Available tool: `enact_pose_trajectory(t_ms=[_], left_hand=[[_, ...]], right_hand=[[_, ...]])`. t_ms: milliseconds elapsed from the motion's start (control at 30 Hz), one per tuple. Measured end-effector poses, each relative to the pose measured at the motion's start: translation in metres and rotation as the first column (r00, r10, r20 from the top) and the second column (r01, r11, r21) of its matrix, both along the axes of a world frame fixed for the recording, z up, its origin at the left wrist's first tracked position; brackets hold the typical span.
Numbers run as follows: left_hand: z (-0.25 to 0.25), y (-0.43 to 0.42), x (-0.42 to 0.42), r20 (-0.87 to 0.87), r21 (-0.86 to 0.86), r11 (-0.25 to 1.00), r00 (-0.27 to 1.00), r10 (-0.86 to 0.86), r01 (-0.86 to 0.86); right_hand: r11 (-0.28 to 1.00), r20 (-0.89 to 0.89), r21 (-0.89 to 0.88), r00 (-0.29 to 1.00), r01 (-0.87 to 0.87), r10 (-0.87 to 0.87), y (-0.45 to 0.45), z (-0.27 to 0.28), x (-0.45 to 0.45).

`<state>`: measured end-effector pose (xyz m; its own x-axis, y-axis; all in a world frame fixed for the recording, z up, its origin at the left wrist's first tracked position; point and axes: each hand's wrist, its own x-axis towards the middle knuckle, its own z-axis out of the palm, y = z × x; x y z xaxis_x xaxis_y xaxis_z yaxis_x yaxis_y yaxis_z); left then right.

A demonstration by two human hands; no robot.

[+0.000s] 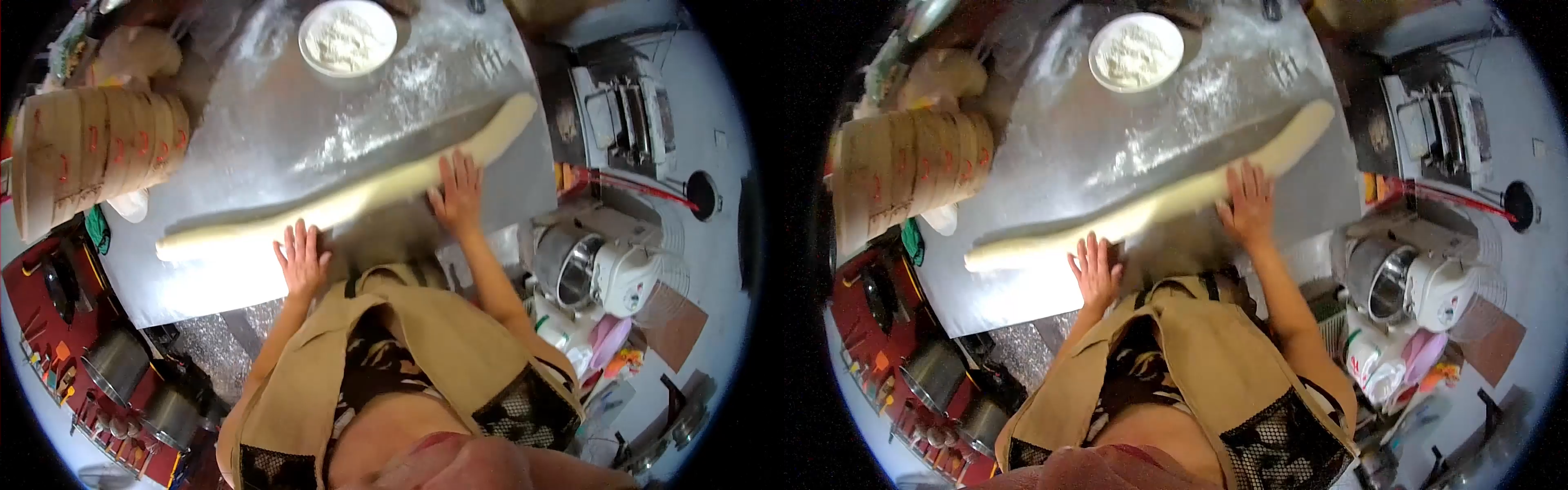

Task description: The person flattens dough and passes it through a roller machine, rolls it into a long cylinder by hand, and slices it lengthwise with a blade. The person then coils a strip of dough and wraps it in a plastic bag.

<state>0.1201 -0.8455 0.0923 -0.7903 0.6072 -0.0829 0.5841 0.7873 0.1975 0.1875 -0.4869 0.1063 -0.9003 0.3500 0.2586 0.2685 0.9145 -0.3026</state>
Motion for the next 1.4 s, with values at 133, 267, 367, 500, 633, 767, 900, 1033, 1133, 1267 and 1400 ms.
enact_pose_trajectory(t_ms=[133, 267, 367, 500, 633, 767, 900, 1033, 1133, 1267, 1400], left_hand=[[0.015, 0.083, -0.048, -0.097, 0.175, 0.934, 0.938, 0.331, -0.312], [0.031, 0.23, -0.131, 0.026, 0.148, 0.969, 0.98, 0.195, -0.197], [0.03, 0.289, -0.131, 0.14, 0.151, 0.981, 0.985, 0.104, -0.125], [0.036, 0.25, -0.038, -0.038, 0.049, 0.987, 0.988, -0.149, 0.151], [0.004, 0.232, -0.019, -0.08, 0.022, 0.989, 0.987, -0.143, 0.145], [0.021, 0.284, -0.144, 0.065, 0.138, 0.964, 0.974, 0.219, -0.226], [0.007, 0.287, -0.203, 0.137, 0.048, 0.937, 0.931, 0.338, -0.347], [0.023, 0.276, -0.14, -0.005, -0.041, 0.952, 0.953, 0.304, -0.304], [0.021, 0.234, -0.054, -0.034, 0.124, 0.992, 0.999, 0.039, -0.035], [0.042, 0.16, -0.054, 0.085, 0.306, 0.951, 0.994, -0.067, 0.038], [0.034, 0.057, -0.186, -0.236, -0.014, 0.965, 0.939, 0.251, -0.261]], right_hand=[[0.99, -0.037, 0.114, 0.996, -0.081, 0.085, 0.04, -0.007, -0.083], [0.996, -0.125, 0.021, 0.989, 0.084, -0.081, 0.079, -0.016, -0.211], [0.998, 0.238, 0.062, 0.971, 0.02, -0.034, 0.088, 0.008, -0.186], [0.994, 0.081, 0.068, 0.994, -0.085, 0.08, 0.092, 0.003, -0.029], [0.975, 0.084, 0.128, 0.982, -0.179, 0.169, 0.131, -0.009, -0.017], [0.971, -0.161, 0.118, 0.961, -0.208, 0.225, 0.194, 0.0, -0.178], [0.988, -0.11, 0.009, 0.982, -0.151, 0.152, 0.214, -0.023, -0.266], [0.953, 0.023, 0.032, 0.954, -0.3, 0.299, 0.192, -0.006, -0.184], [0.978, 0.148, 0.06, 0.971, -0.199, 0.189, 0.188, 0.003, -0.073], [0.966, 0.241, 0.252, 0.964, 0.051, -0.114, 0.154, 0.004, -0.03], [0.984, -0.009, -0.095, 0.988, -0.152, 0.152, 0.021, 0.028, -0.132]])
